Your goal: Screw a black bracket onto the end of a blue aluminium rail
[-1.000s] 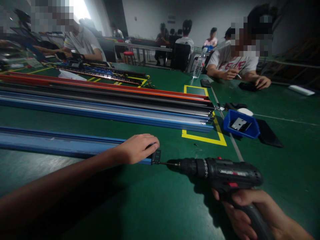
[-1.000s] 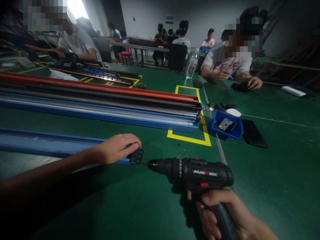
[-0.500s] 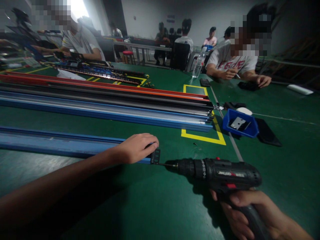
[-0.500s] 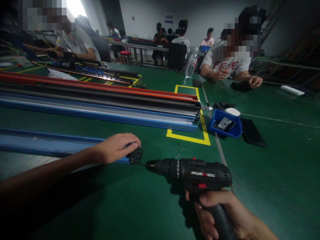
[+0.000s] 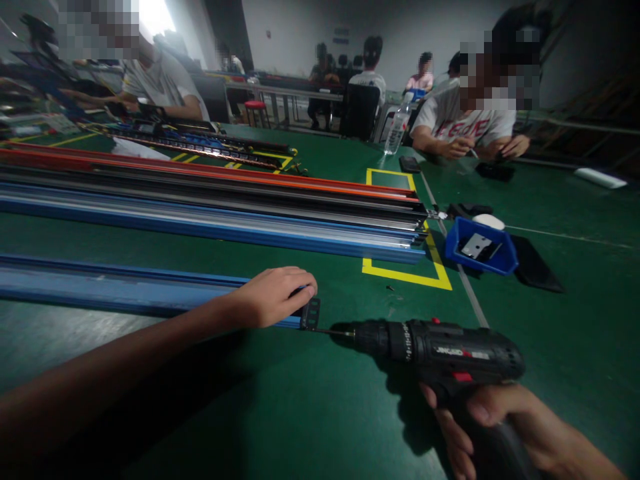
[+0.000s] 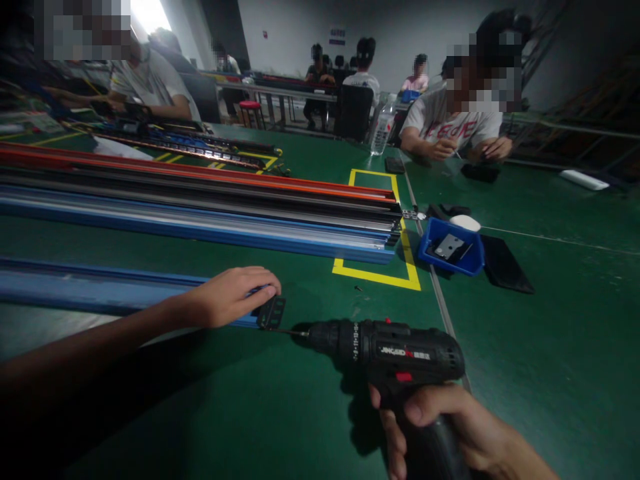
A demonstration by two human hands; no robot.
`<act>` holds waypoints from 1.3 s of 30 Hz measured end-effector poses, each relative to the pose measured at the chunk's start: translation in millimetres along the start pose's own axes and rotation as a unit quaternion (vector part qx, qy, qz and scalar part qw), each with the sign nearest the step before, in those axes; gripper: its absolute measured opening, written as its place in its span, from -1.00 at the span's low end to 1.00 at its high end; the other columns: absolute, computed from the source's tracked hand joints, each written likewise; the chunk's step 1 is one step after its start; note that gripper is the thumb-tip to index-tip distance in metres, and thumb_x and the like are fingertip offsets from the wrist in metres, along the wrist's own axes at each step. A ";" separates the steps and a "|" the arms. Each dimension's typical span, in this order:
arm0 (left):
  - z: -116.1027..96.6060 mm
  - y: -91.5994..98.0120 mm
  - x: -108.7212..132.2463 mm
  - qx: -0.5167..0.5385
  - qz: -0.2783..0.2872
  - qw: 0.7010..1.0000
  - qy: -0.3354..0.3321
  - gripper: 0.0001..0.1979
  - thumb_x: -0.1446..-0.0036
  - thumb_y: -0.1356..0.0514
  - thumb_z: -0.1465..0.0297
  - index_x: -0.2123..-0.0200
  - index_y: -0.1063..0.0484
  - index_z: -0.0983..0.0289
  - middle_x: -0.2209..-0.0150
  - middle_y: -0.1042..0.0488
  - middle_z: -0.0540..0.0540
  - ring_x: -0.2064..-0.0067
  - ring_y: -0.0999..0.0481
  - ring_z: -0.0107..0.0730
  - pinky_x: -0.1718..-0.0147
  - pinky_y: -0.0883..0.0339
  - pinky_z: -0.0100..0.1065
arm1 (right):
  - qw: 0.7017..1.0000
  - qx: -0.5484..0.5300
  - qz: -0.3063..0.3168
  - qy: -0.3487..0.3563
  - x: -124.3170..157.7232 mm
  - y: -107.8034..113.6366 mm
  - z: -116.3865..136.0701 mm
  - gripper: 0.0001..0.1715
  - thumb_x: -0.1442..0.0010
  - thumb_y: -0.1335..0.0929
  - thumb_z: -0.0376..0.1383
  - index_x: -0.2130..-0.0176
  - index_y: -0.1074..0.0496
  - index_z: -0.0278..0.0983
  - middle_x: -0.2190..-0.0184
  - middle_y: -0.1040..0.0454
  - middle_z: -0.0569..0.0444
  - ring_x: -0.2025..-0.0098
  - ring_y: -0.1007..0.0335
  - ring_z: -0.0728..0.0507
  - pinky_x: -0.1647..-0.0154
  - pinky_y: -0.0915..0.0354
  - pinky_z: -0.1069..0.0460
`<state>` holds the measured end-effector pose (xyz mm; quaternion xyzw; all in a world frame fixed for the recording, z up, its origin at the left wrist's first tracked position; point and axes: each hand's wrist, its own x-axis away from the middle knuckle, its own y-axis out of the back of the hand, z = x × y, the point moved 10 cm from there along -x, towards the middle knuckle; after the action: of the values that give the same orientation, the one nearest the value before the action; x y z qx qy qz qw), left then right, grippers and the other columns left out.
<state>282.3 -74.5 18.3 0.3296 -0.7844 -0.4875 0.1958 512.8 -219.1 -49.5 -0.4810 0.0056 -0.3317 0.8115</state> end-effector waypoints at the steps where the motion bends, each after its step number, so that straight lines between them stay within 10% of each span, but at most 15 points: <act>1: 0.0 -0.1 0.0 0.000 -0.001 1.000 -0.001 -0.61 -0.48 0.08 0.24 0.10 -0.49 0.27 0.10 -0.57 0.15 0.05 -0.51 -0.22 0.04 -0.32 -0.22 | 1.000 0.006 -0.002 -0.003 -0.3 0.3 -0.5 -0.49 -0.09 -0.40 -0.28 -0.03 -0.51 -0.42 0.36 -0.62 -0.07 0.31 -0.66 -0.20 0.22 -0.51 -0.06; 8: -1.0 -0.9 -0.3 -0.001 0.001 1.000 -0.003 -0.62 -0.48 0.09 0.25 0.10 -0.49 0.27 0.11 -0.57 0.13 0.05 -0.51 -0.23 0.04 -0.31 -0.23 | 1.000 0.003 -0.005 -0.022 0.2 0.5 -2.4 -0.48 -0.07 -0.40 -0.28 -0.02 -0.51 -0.41 0.29 -0.65 -0.13 0.26 -0.67 -0.23 0.14 -0.53 -0.12; 18: -2.6 -0.3 1.2 0.000 0.005 1.000 0.002 -0.63 -0.48 0.08 0.27 0.10 -0.50 0.28 0.12 -0.57 0.13 0.06 -0.51 -0.23 0.05 -0.31 -0.24 | 0.998 -0.041 -0.017 -0.040 -2.2 7.1 -2.3 -0.40 -0.06 -0.37 -0.29 -0.07 -0.52 -0.48 0.28 -0.63 -0.22 0.59 -0.52 -0.04 0.65 -0.32 0.20; 34: 3.5 -4.5 -0.4 -0.007 0.008 1.000 0.005 -0.64 -0.48 0.09 0.27 0.11 -0.48 0.25 0.13 -0.55 0.12 0.05 -0.50 -0.21 0.04 -0.31 -0.20 | 0.999 -0.013 0.024 -0.023 -2.3 -7.9 8.1 -0.46 -0.18 -0.40 -0.35 -0.13 -0.51 -0.46 0.03 -0.59 -0.30 0.28 -0.66 -0.11 0.33 -0.55 0.11; 39: 1.7 -4.5 -2.0 -0.018 0.011 1.000 0.009 -0.65 -0.46 0.07 0.29 0.13 -0.49 0.26 0.15 -0.54 0.12 0.08 -0.51 -0.21 0.08 -0.30 -0.21 | 0.999 -0.026 0.007 -0.030 -0.6 -2.4 11.4 -0.56 -0.18 -0.38 -0.37 -0.04 -0.55 -0.47 0.17 -0.61 -0.22 0.53 -0.52 0.05 0.40 -0.51 0.15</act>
<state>284.1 -73.4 13.6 0.3221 -0.7773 -0.4960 0.2143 514.7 -210.7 -41.8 -0.5116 -0.0065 -0.3118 0.8006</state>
